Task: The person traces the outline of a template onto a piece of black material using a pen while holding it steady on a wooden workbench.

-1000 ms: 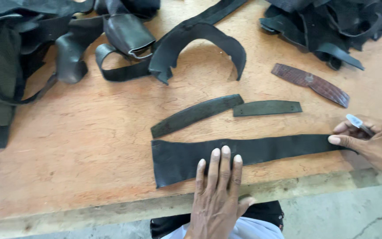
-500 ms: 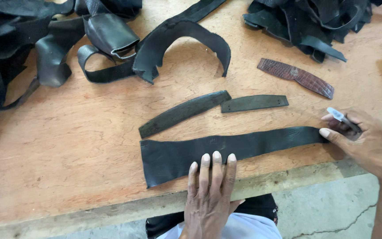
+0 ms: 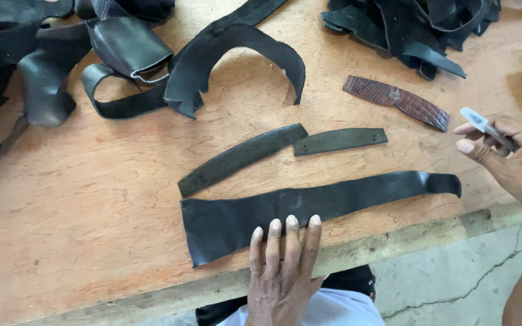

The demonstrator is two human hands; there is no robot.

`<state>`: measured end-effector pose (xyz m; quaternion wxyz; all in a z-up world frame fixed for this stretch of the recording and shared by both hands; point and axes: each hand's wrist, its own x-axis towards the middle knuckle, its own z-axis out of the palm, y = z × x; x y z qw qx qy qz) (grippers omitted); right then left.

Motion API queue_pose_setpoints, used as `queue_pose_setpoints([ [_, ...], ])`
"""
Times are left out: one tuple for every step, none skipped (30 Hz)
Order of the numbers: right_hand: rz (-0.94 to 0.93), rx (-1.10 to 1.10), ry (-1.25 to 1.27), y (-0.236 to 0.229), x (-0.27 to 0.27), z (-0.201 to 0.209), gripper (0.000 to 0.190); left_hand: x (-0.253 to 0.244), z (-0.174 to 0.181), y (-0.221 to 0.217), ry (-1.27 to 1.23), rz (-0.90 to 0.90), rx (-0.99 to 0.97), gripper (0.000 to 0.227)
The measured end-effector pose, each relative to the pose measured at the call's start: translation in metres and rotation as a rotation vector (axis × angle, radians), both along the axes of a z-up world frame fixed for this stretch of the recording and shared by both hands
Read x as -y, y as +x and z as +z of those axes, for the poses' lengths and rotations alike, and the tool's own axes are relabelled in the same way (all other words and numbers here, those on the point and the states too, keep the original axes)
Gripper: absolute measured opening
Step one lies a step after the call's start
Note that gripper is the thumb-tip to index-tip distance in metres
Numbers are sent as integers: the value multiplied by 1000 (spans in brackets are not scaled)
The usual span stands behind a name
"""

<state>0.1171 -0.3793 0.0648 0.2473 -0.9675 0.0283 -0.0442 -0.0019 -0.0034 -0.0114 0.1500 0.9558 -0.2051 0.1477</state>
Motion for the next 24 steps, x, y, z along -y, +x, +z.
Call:
queue_pose_setpoints([
  [2,15,29,4,-5,4,22,0,-1,0,-1,-9,-10,109],
  [6,31,61,9,-12,7,21,-1,-2,0,1,-15,-19,111],
  [-21,26,15,13,-20,10,20,-2,-3,1,3,-21,-28,113],
  [-51,21,-33,14,-29,13,20,-2,-3,0,9,-31,-50,114],
  [-81,16,-81,16,-39,15,20,-2,-3,0,15,-40,-71,116],
  [-55,-12,-61,22,-53,14,18,-2,-2,1,21,-49,-92,118],
  [-30,-40,-42,29,-72,9,16,-2,-1,1,17,-47,-78,115],
  [-5,-69,-22,34,-87,9,14,-2,0,2,14,-46,-65,113],
  [191,-24,74,35,-101,11,13,-3,1,2,11,-45,-52,110],
  [386,22,170,38,-120,10,13,-3,2,2,15,-32,-23,107],
  [455,65,78,46,-139,9,15,-4,4,1,20,-19,7,103],
  [522,107,-15,53,-158,9,17,-4,5,1,24,-7,36,100],
  [540,40,-1,60,-175,11,20,-4,6,0,29,-8,27,99],
  [559,-25,12,67,-190,14,22,-3,7,0,34,-6,20,97],
  [597,14,15,72,-206,17,29,-4,8,0,39,-4,13,96],
  [640,56,18,77,-220,20,35,-4,9,1,38,0,27,97],
  [682,98,20,81,-230,24,43,-5,9,2,36,4,40,98],
  [682,77,2,84,-236,29,39,-4,9,2,33,14,52,98],
  [681,56,-15,86,-242,33,35,-5,9,3,45,11,46,100],
  [681,30,-30,87,-246,35,33,-4,8,1,58,9,33,101],
  [638,-39,-38,88,-248,37,32,-4,7,0,71,7,20,102],
  [592,-108,-45,88,-248,38,32,-4,7,-1,61,19,29,101],
  [545,-176,-54,88,-249,39,32,-3,6,-3,52,32,38,100],
  [557,-145,-37,89,-250,40,35,-3,5,-2,42,41,51,100],
])
